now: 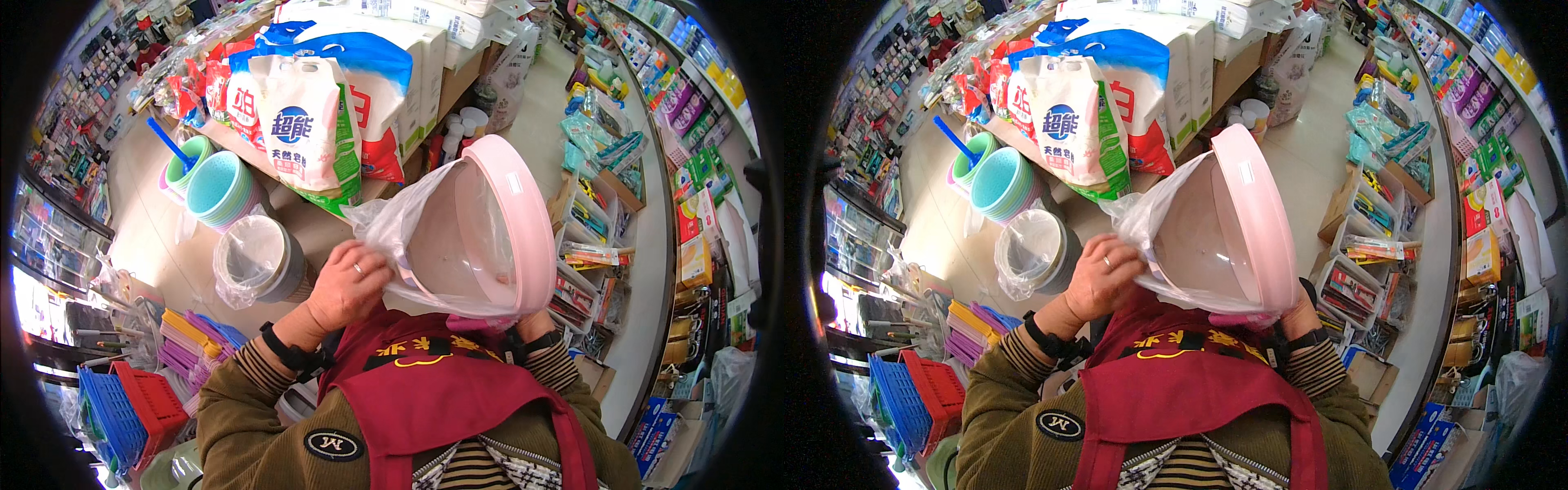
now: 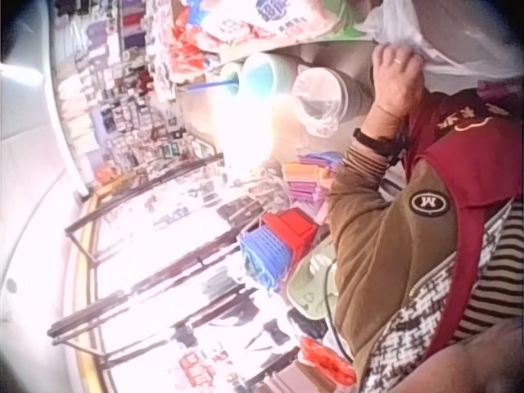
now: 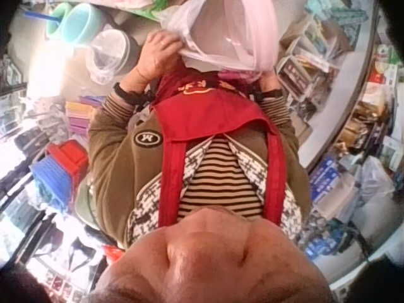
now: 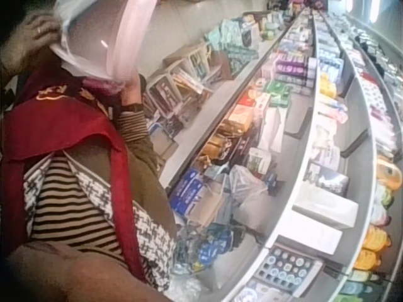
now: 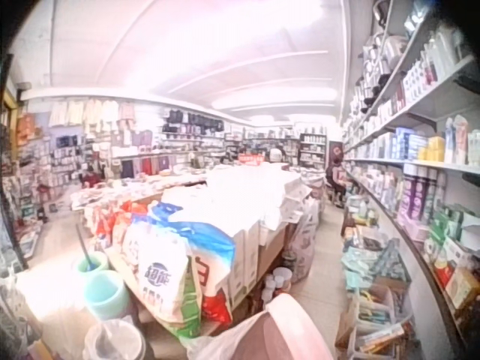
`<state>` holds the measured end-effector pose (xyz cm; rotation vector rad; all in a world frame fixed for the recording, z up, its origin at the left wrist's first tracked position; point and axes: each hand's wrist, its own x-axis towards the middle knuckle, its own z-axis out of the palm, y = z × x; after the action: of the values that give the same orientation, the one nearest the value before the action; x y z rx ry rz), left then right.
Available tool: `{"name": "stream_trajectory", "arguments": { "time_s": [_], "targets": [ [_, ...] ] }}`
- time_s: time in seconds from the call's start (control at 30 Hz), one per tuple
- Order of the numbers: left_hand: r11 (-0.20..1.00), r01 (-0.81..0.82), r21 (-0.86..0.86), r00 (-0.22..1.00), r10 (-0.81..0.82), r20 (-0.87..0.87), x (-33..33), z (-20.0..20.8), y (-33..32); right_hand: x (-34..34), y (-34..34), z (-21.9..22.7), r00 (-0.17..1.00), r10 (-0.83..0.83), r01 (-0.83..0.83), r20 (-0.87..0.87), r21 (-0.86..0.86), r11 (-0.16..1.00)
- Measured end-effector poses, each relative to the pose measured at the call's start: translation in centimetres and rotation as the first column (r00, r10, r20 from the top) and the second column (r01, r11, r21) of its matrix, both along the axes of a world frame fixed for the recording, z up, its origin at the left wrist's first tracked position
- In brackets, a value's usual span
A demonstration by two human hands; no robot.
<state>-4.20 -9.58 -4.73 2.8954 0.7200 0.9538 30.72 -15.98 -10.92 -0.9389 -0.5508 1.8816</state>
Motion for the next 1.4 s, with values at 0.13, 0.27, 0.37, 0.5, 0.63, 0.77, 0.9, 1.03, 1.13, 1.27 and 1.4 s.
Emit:
{"name": "stream_trajectory", "arguments": {
  "time_s": [0.13, 0.27, 0.37, 0.5, 0.63, 0.77, 0.9, 1.03, 1.13, 1.27, 1.4],
  "targets": [
    [0.94, -0.259, -0.223, 0.963, 0.268, 0.012, -0.2, -1.5, 1.0, -0.1, -0.2, -0.2, 1.0, -0.012, 0.012, 0.017, -0.008, 1.0],
    [0.79, -0.132, -0.599, 0.936, 0.298, 0.187, 0.6, -2.7, 2.5, 0.1, -0.4, -0.4, 0.998, -0.034, 0.035, 0.054, -0.011, 0.999],
    [0.589, -0.09, -0.803, 0.782, 0.541, 0.31, 0.8, -2.5, 3.1, 0.2, 0.1, -0.7, 0.998, -0.034, 0.034, 0.049, 0.002, 0.999],
    [0.523, 0.274, -0.807, 0.677, 0.491, 0.548, 0.7, -0.5, 2.8, -0.3, 1.0, -1.1, 0.958, -0.192, 0.167, 0.214, 0.128, 0.978],
    [0.459, 0.427, -0.779, 0.701, 0.376, 0.606, 3.1, 0.8, 2.2, -1.5, 1.8, -1.5, 0.867, -0.308, 0.223, 0.393, 0.246, 0.943],
    [0.261, 0.501, -0.825, 0.564, 0.624, 0.54, 4.9, 0.8, 2.2, -1.9, 2.0, -1.5, 0.751, -0.353, 0.161, 0.558, 0.364, 0.917],
    [0.212, 0.628, -0.749, 0.383, 0.753, 0.534, 4.5, 0.1, 2.4, -1.2, 2.1, -1.3, 0.599, -0.542, 0.187, 0.59, 0.555, 0.811],
    [0.33, 0.562, -0.758, 0.294, 0.777, 0.556, 2.3, -0.2, 2.8, 1.4, 2.3, -2.3, 0.502, -0.544, 0.333, 0.673, 0.429, 0.839],
    [0.375, 0.559, -0.74, 0.213, 0.797, 0.565, -1.3, 0.2, 2.9, 5.2, 2.9, -4.2, 0.368, -0.586, 0.492, 0.722, 0.384, 0.782],
    [0.506, 0.525, -0.684, 0.165, 0.728, 0.665, -5.8, 0.7, 1.7, 8.1, 4.6, -8.4, 0.319, -0.59, 0.546, 0.742, 0.364, 0.754],
    [0.568, 0.484, -0.665, 0.146, 0.698, 0.701, -7.9, 1.1, 0.3, 7.5, 5.8, -11.9, 0.29, -0.442, 0.432, 0.849, 0.296, 0.852]
  ]
}}
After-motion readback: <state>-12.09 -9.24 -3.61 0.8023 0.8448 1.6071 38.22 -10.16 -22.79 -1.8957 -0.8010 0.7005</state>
